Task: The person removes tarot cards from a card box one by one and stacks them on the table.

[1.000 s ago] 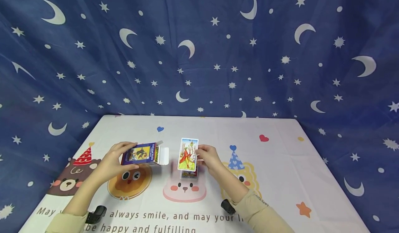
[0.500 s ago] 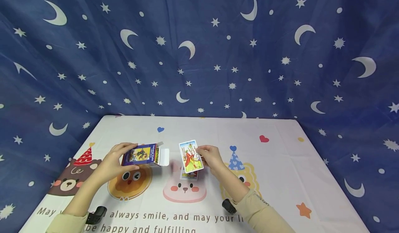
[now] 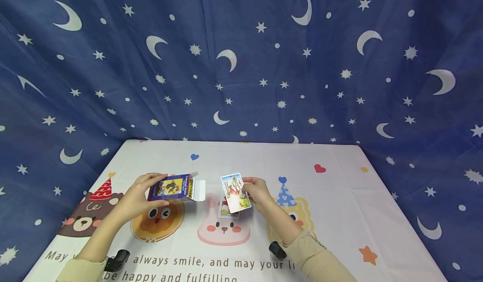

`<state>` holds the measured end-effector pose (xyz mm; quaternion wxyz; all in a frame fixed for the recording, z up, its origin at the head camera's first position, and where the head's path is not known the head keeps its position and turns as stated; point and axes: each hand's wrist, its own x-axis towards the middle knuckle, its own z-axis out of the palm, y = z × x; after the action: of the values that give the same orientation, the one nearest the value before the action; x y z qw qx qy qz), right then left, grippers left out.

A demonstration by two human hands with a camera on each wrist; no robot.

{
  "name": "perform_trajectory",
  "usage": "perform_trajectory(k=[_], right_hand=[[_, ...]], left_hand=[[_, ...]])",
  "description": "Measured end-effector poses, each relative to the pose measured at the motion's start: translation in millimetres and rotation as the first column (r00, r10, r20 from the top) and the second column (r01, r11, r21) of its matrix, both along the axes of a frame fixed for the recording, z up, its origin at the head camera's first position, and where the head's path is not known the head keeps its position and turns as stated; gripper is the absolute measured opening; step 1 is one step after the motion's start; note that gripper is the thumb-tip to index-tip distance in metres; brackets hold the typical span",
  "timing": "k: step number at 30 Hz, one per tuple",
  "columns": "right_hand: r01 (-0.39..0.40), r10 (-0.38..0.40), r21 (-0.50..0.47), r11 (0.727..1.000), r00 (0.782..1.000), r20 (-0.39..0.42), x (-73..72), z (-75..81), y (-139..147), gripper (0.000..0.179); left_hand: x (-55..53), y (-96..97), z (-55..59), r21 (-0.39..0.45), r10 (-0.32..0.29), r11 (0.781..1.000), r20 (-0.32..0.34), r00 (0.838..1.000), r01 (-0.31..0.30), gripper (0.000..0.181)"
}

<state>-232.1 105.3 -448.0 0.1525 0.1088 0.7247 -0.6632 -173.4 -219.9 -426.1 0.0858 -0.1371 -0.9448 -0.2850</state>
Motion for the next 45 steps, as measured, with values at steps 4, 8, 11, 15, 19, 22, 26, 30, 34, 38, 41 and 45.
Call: perform_trajectory(k=[4, 8, 11, 15, 19, 22, 26, 30, 34, 38, 41, 45], right_hand=[[-0.009, 0.009, 0.000, 1.000, 1.000, 0.008, 0.4, -0.6, 0.6, 0.037], [-0.024, 0.024, 0.017, 1.000, 1.000, 0.021, 0.2, -3.1, 0.8, 0.025], [-0.031, 0.030, 0.035, 0.999, 0.999, 0.030, -0.2, -6.0, 1.3, 0.019], [-0.028, 0.025, 0.103, 0.994, 0.999, 0.036, -1.3, -11.5, 3.4, 0.016], [-0.021, 0.019, 0.159, 0.987, 1.000, 0.019, -3.8, -18.4, 8.1, 0.016], [-0.015, 0.015, 0.169, 0.985, 1.000, 0.000, -6.0, -22.6, 12.0, 0.016], [-0.034, 0.034, 0.161, 0.986, 0.999, 0.001, -8.5, -24.5, 15.5, 0.017], [-0.059, 0.057, 0.144, 0.988, 0.998, 0.015, -9.8, -22.9, 16.9, 0.020], [-0.074, 0.071, 0.119, 0.990, 0.997, 0.031, -10.6, -22.2, 17.5, 0.023], [-0.065, 0.061, 0.069, 0.995, 0.997, 0.047, -12.1, -23.5, 17.5, 0.024], [-0.056, 0.053, 0.055, 0.997, 0.997, 0.048, -13.3, -24.9, 17.4, 0.022], [-0.060, 0.054, 0.103, 0.993, 0.997, 0.062, -15.3, -28.1, 16.9, 0.020]], left_hand=[[0.2, 0.1, 0.4, 0.000, 0.002, 1.000, -0.001, 1.000, -0.002, 0.073], [0.5, 0.4, 0.7, -0.002, 0.005, 1.000, -0.005, 1.000, -0.005, 0.073], [0.9, 0.6, 0.9, -0.003, 0.007, 1.000, -0.003, 1.000, -0.007, 0.073], [1.2, 0.9, 1.3, -0.004, 0.010, 1.000, 0.007, 1.000, -0.010, 0.073], [1.6, 1.1, 1.9, -0.006, 0.018, 1.000, 0.018, 1.000, -0.018, 0.074], [1.9, 1.2, 2.2, -0.005, 0.024, 1.000, 0.023, 0.999, -0.024, 0.073], [2.2, 1.1, 2.4, -0.006, 0.027, 1.000, 0.025, 0.999, -0.026, 0.073], [2.4, 0.6, 2.3, -0.004, 0.025, 1.000, 0.026, 0.999, -0.025, 0.073], [2.4, 0.2, 2.0, -0.005, 0.025, 1.000, 0.027, 0.999, -0.025, 0.073], [2.3, 0.2, 1.8, -0.008, 0.024, 1.000, 0.026, 0.999, -0.024, 0.073], [2.1, 0.3, 2.0, -0.008, 0.025, 1.000, 0.025, 0.999, -0.025, 0.073], [2.3, 0.3, 1.9, -0.008, 0.025, 1.000, 0.028, 0.999, -0.025, 0.073]])
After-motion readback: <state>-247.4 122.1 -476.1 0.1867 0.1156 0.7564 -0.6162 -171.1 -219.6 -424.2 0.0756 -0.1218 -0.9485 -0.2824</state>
